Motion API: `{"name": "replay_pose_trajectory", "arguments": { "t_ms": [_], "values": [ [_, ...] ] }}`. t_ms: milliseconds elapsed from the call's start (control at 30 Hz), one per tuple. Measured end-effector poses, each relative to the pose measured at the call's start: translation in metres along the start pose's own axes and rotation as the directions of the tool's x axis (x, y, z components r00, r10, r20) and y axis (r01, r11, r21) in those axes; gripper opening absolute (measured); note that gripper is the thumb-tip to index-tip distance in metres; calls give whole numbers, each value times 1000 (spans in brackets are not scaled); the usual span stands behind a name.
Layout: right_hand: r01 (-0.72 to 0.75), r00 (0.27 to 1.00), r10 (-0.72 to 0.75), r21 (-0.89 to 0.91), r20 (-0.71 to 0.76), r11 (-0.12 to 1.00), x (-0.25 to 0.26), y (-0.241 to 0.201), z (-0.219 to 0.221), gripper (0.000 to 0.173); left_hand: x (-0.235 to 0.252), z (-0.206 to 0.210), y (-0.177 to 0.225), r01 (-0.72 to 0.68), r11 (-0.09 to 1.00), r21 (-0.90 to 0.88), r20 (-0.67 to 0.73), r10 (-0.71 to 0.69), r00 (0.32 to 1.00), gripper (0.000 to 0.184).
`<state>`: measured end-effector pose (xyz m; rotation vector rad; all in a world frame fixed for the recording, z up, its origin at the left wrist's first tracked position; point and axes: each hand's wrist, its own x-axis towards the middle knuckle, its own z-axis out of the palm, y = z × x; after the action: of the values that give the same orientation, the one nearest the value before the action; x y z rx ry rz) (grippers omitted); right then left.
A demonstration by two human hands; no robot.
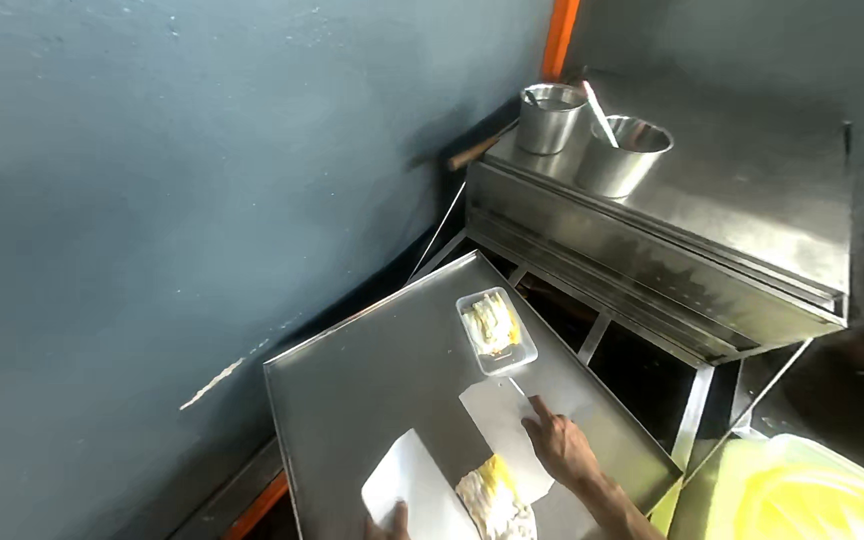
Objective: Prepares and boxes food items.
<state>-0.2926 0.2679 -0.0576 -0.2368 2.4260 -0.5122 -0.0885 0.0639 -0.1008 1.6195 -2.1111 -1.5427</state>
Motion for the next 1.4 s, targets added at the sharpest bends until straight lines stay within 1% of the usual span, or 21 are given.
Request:
{"name": "replay_pose_trajectory", "arguments": {
  "t_ms": [167, 267, 367, 467, 533, 600, 733, 800, 867, 967, 1033, 1200, 1267, 1333, 1400],
  "values": [
    [-23, 999, 22, 40, 26, 999, 0, -1, 18, 50, -8, 28, 17, -34, 999, 28, 9, 33, 999, 59],
    [-20, 999, 16, 111, 41, 994, 0, -4, 34, 50, -9, 39, 21, -27, 1000, 3, 4, 27, 1000, 59],
    [4, 1000, -11, 218, 29, 976, -2, -3, 35, 49, -3, 36, 21, -1, 996, -92, 50, 5, 999, 56],
    [26, 1000, -26, 299, -4, 954, -1, -10, 14, 46, 12, 30, 32, -15, 975, -219, 118, 42, 992, 50],
    [74, 995, -50, 322, -84, 944, 5, -20, -13, 45, 22, 30, 64, -36, 963, -267, 134, 74, 988, 48],
    [104, 986, -56, 328, -155, 939, 17, -33, -51, 47, 34, 37, 111, -77, 957, -280, 126, 116, 985, 47],
    [194, 932, -75, 312, -354, 930, 67, -53, -115, 43, 83, 71, 197, -216, 931, -294, 107, 257, 960, 48],
    [171, 918, -52, 276, -392, 946, 93, -61, -134, 38, 105, 89, 228, -284, 929, -237, 87, 311, 946, 46],
    [119, 923, -21, 235, -384, 965, 115, -68, -144, 39, 120, 104, 250, -313, 943, -110, 80, 322, 943, 50],
    [28, 940, 32, 168, -341, 985, 136, -74, -144, 40, 125, 118, 269, -290, 949, 123, 105, 278, 955, 57],
    [-10, 943, 53, 132, -329, 991, 142, -76, -141, 41, 123, 124, 276, -279, 934, 221, 98, 264, 960, 56],
    [-27, 932, 60, 97, -358, 995, 143, -78, -141, 41, 110, 123, 292, -274, 901, 337, 66, 268, 961, 54],
    [-24, 927, 57, 92, -372, 995, 143, -78, -141, 39, 102, 117, 299, -294, 886, 358, 51, 296, 954, 55],
    [-21, 924, 54, 89, -380, 996, 145, -78, -140, 40, 93, 109, 304, -324, 886, 332, 14, 339, 941, 56],
    [-22, 922, 54, 89, -383, 996, 145, -77, -139, 40, 87, 106, 305, -358, 897, 258, -3, 371, 928, 57]
  ]
}}
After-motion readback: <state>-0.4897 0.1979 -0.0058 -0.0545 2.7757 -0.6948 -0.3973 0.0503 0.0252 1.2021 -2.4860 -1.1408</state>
